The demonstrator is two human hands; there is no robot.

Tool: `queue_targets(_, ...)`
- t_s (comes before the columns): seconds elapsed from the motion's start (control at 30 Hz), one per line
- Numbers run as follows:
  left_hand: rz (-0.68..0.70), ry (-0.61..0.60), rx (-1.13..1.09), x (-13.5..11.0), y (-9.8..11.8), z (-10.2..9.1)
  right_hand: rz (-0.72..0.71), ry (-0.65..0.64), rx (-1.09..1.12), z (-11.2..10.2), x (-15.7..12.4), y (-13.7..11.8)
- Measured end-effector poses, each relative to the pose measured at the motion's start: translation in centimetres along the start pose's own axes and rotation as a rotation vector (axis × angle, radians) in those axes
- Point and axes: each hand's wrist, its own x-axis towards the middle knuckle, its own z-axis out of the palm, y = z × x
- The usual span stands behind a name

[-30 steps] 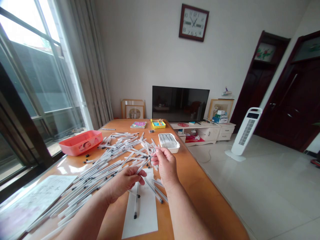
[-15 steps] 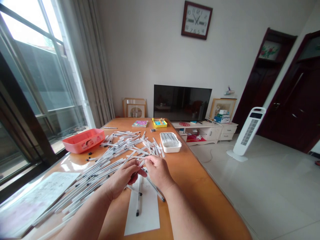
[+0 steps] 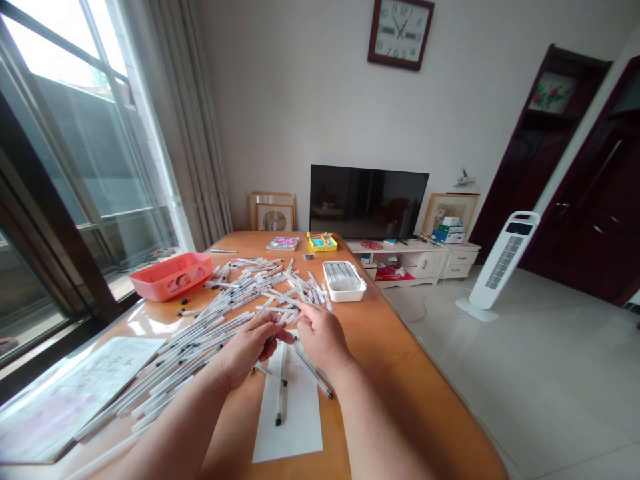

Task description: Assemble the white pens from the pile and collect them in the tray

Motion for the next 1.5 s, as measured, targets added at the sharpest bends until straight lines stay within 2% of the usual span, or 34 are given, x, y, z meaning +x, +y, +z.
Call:
queue_targets(0.13,-0.001,0.039,-0.027,-0.1,0.4,-0.1,0.139,0.09,-0.09,-0.6,0.6,1.5)
queue_targets(0.33,0.013,0.084,-0.075,0.2,0.0,-0.8,0.182,-0.061,-0.414,-0.2,0.5,2.7)
queue_targets(0.5,0.007,0.133,-0.105,0.5,-0.2,-1.0,0.195,-0.173,-0.581,0.9,0.4,2.9)
queue_targets(0.63,-0.016,0.144,-0.104,0.7,-0.4,-1.1,0.197,-0.204,-0.651,1.6,0.5,3.2)
queue_targets(0.83,-0.006,0.138,-0.106,0.8,-0.6,-1.3,0.203,-0.172,-0.653,2.0,0.4,3.3)
queue_targets(0.97,0.008,0.13,-0.104,0.5,-0.3,-1.2,0.187,-0.121,-0.471,1.8,0.5,3.3)
queue_targets(1.13,0.039,0.102,-0.083,-0.2,0.2,-0.7,0.311,-0.032,0.138,0.7,0.5,1.9)
queue_targets(1.2,0.021,0.061,-0.071,-0.3,0.4,-0.5,0.365,-0.033,0.385,0.0,0.5,0.8)
queue_targets(1.27,0.004,0.011,-0.06,-0.4,0.4,-0.4,0.39,-0.043,0.54,-0.7,0.4,-0.2)
queue_targets(1.4,0.012,-0.087,-0.051,-0.3,0.3,-0.2,0.398,-0.076,0.612,-1.5,0.3,-1.5)
queue_targets(1.5,0.028,-0.117,-0.032,-0.4,0.2,-0.2,0.381,-0.082,0.613,-1.6,0.2,-1.8)
